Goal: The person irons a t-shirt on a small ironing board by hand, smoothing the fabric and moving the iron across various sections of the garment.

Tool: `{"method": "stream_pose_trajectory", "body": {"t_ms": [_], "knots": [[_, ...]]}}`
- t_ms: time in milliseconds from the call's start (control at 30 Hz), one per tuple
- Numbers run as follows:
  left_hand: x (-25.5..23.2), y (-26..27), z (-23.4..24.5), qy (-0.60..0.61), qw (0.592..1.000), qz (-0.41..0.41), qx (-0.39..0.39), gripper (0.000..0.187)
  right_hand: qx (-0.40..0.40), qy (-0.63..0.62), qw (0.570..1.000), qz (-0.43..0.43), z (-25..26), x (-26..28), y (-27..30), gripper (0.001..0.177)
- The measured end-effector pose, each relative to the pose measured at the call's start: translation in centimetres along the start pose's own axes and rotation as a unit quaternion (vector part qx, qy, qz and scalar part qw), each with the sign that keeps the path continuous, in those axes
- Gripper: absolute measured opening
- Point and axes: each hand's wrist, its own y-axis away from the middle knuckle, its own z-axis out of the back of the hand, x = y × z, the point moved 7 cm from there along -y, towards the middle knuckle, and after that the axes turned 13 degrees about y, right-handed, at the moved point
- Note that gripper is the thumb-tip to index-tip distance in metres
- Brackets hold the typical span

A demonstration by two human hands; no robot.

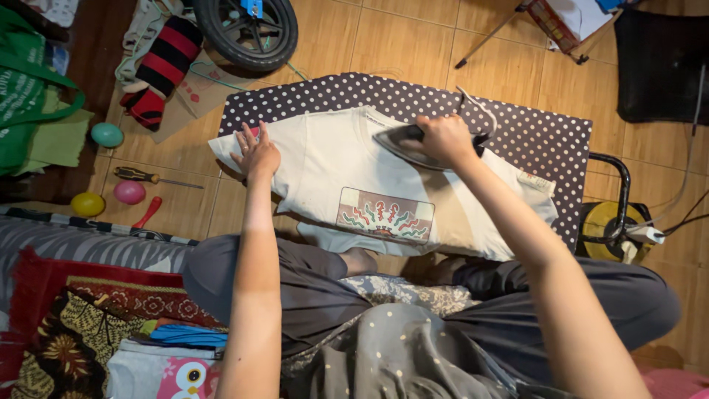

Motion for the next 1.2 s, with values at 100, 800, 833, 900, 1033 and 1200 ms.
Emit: {"method": "stream_pose_trajectory", "body": {"t_ms": [100,800,833,900,1033,1200], "knots": [[0.2,-0.1,0.0,-0.005,1.000,-0.007,-0.005,0.064,-0.054,-0.003,0.997,-0.057,-0.6,0.7,-0.1,0.055],[0.6,-0.6,-0.5,0.003,1.000,-0.016,-0.006,0.064,-0.075,-0.001,0.997,-0.007,-0.3,0.9,-1.1,0.056],[0.6,-0.6,-0.6,0.002,1.000,-0.016,-0.005,0.064,-0.088,-0.006,0.996,-0.030,-0.4,0.8,-1.2,0.054],[0.6,-0.7,-0.4,0.001,1.000,-0.014,-0.005,0.064,-0.106,-0.014,0.993,-0.053,-0.9,0.7,-1.6,0.056],[0.3,-0.4,-0.2,0.001,1.000,-0.016,-0.002,0.064,-0.044,-0.015,0.999,-0.015,-1.7,0.8,-1.7,0.058],[0.3,-0.5,-0.3,0.004,1.000,-0.004,0.004,0.064,-0.091,0.011,0.996,-0.010,-1.5,1.0,-1.7,0.059]]}}
